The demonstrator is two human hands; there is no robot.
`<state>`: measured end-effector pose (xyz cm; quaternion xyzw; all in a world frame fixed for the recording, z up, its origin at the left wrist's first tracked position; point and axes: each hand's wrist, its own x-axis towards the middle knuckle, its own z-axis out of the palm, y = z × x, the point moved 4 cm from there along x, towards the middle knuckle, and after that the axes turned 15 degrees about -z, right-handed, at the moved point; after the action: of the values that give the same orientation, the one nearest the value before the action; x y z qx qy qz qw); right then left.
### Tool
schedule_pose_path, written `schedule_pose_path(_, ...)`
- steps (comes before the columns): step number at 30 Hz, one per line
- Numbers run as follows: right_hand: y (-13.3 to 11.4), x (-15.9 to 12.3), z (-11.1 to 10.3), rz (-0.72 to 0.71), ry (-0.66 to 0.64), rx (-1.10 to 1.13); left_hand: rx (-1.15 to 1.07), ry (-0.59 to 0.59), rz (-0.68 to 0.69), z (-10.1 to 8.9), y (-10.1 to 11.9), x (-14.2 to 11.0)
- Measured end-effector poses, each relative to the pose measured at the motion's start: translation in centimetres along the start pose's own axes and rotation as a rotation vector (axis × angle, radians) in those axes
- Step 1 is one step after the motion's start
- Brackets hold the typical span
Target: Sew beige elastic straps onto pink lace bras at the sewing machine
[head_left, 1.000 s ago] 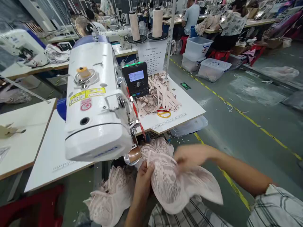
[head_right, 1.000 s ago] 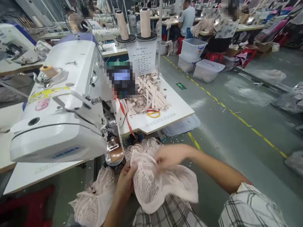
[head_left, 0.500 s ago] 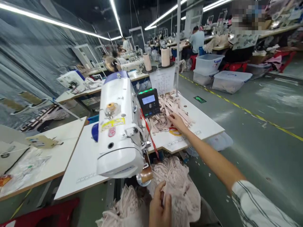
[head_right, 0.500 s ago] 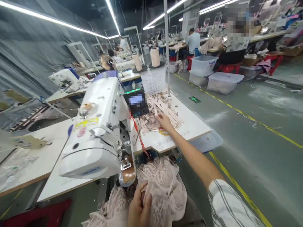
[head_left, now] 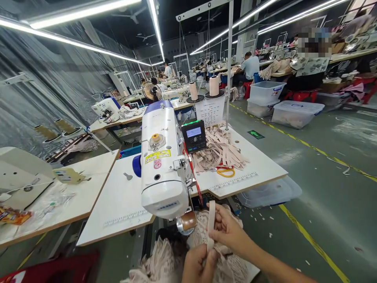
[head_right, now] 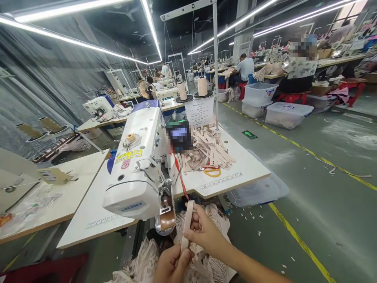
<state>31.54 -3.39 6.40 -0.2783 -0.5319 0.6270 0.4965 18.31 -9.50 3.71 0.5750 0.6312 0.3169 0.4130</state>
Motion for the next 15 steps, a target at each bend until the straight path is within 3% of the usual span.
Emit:
schedule_pose_path(3,-0.2,0.6,-0.1,0.097,-0.096,-0.078,-0.058,-0.060,-0.005,-0.4,1.9,0.1)
schedule_pose_path(5,-0.2,1.1,-0.8,0.153,-0.089,-0.101,-0.041,-0.069,0.081,-1.2,3.1,0.0)
schedule_pose_path(8,0.1,2.6,-2.1,0.128,0.054,-0.116,0.086,0.127,0.344,-3.4,3.8,0.4)
schedule_pose_path(10,0.6,3.8,-2.1,0.124,0.028,-0.123,0.277,0.305,0.431,-4.7,3.1,0.8)
schedule_pose_path(13,1.4,5.5,-1.0,0.146,-0.096,-0.134,0.481,0.501,0.325,-6.1,1.9,1.5)
schedule_pose_path(15,1.6,6.3,-0.3,0.115,-0.123,-0.184,0.511,0.531,0.213,-6.6,1.5,1.6)
